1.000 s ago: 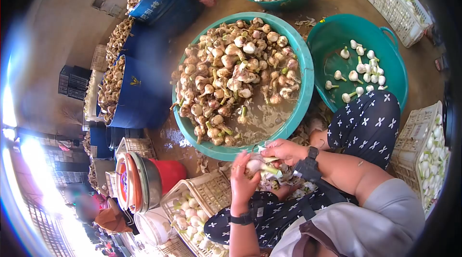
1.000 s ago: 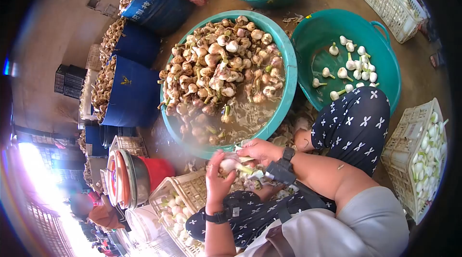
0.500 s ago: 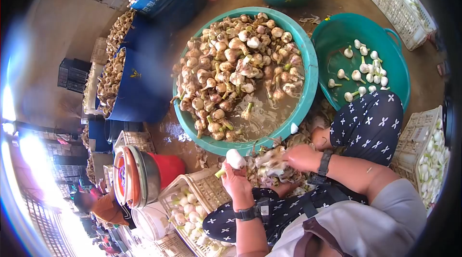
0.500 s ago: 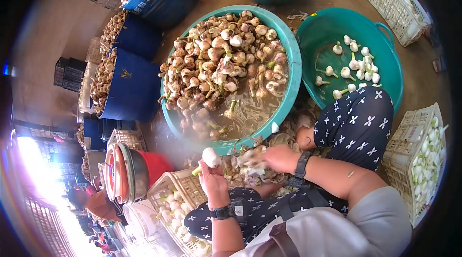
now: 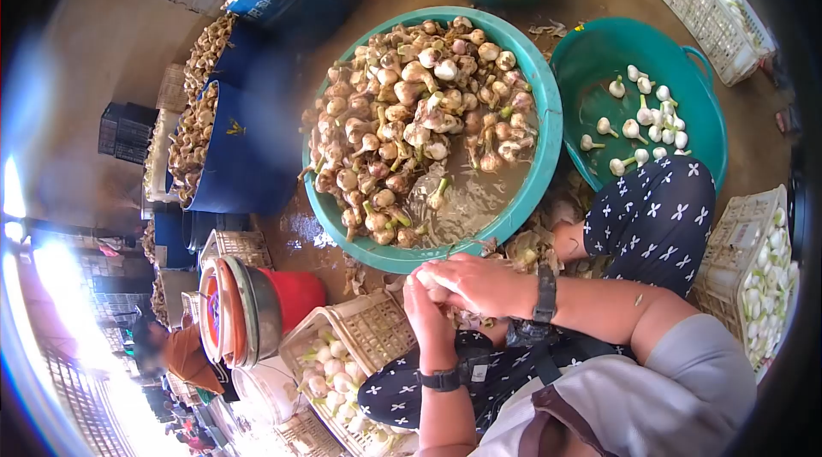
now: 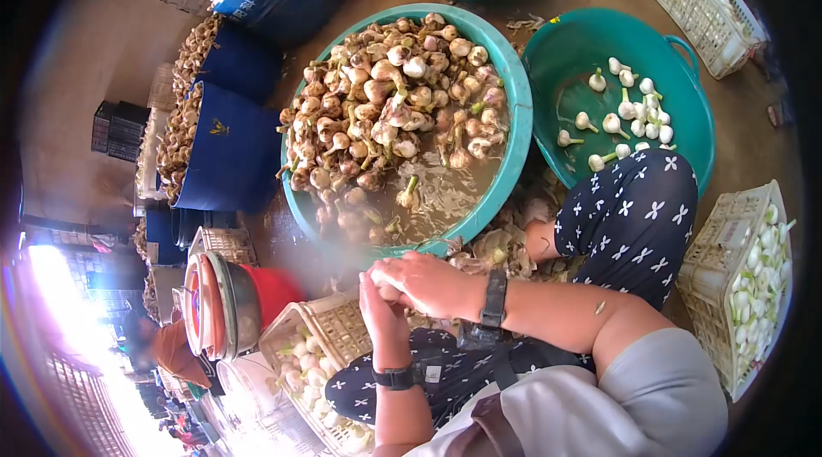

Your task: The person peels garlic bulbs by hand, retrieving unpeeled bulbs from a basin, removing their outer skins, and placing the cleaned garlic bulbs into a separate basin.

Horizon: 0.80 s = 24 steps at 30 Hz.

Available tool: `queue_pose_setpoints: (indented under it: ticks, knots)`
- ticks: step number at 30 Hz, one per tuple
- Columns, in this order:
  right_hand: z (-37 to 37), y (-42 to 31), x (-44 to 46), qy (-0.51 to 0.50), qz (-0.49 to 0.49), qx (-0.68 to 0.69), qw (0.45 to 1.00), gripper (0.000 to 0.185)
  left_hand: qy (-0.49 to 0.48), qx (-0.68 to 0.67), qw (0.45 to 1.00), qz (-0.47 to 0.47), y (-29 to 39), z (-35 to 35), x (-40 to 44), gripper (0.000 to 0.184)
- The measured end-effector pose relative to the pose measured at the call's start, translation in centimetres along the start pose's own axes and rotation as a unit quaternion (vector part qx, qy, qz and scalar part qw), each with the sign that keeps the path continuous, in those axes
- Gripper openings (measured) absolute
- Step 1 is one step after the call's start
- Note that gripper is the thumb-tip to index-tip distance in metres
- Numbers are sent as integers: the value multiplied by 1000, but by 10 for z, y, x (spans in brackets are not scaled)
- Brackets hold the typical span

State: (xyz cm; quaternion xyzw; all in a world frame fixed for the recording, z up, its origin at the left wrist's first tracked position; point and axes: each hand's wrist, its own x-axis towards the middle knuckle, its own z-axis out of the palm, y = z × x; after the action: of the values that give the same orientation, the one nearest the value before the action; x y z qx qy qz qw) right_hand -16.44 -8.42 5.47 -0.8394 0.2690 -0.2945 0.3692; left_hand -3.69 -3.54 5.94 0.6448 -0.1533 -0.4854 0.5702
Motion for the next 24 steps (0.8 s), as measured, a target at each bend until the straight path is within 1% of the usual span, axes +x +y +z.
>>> queue_pose_setpoints:
  ticks: [1, 2, 3, 4, 5, 7, 8, 9, 10, 11, 12, 13, 14, 15, 16, 17, 18, 19, 20, 21, 22, 23, 24]
  knots:
    - [-1, -4, 1, 50, 18, 36, 998, 35, 25, -145, 987, -64, 5, 5, 2, 32]
    - [-6, -8, 1, 28, 41, 31, 998, 13, 22, -144, 987, -62, 6, 2, 4, 32]
    - [-4, -4, -2, 31, 42, 31, 998, 13, -17, -159, 985, -61, 6, -3, 5, 32]
    - [0, 2, -9, -8, 37, -12, 999, 12, -54, -173, 982, -61, 5, -6, 5, 32]
    - [5, 6, -14, -49, 33, -55, 997, 11, -55, -171, 982, -65, 1, -7, 6, 32]
    - [10, 10, -16, -39, 33, -54, 997, 11, -19, -162, 983, -88, -4, -6, 6, 30]
    - [13, 14, -16, -27, 30, -54, 998, 13, -20, -162, 983, -89, -8, -11, 7, 30]
    - [18, 23, -15, -26, 30, -56, 998, 13, -76, -199, 971, -105, -12, -18, 10, 31]
    - [25, 37, -14, -7, 80, 48, 996, 16, -133, -234, 956, -120, -16, -24, 15, 33]
    - [21, 38, -9, 10, 128, 153, 980, 18, -135, -234, 955, -119, -8, -17, 12, 33]
    - [18, 31, -12, -13, 294, 466, 834, 23, -104, -227, 960, -123, -1, -10, 7, 34]
    - [12, 24, -13, -15, 294, 466, 834, 23, -72, -220, 964, -128, 5, -5, 4, 35]
    - [7, 19, -14, 11, 223, 406, 886, 23, -110, -190, 969, -113, 6, -13, 6, 38]
    - [5, 18, -15, 37, 151, 341, 927, 23, -109, -190, 969, -113, 6, -21, 10, 38]
    - [5, 19, -15, 38, 151, 341, 927, 23, -166, -38, 982, -85, 5, -30, 14, 37]
    - [6, 19, -18, 60, 132, 256, 956, 22, -218, 116, 967, -57, 9, -29, 12, 37]
    - [6, 19, -21, 79, 112, 169, 976, 21, -207, 267, 941, 15, 8, -25, 7, 37]
    - [5, 21, -23, 98, 89, 78, 988, 20, -207, 268, 941, 14, 10, -19, 1, 37]
    - [17, 34, -23, 125, 94, 77, 985, 19, -217, 378, 889, 139, 14, -10, -8, 39]
    - [20, 44, -23, 127, 95, 76, 984, 19, -222, 476, 810, 260, 17, -3, -15, 42]
    - [22, 53, -25, 48, 206, 247, 946, 21, -229, 485, 759, 369, 19, 2, -19, 46]
    - [20, 56, -26, -33, 305, 406, 861, 23, -232, 485, 758, 369, 22, 3, -22, 46]
    - [23, 54, -25, -10, 336, 517, 787, 25, -224, 592, 647, 426, 24, 2, -25, 48]
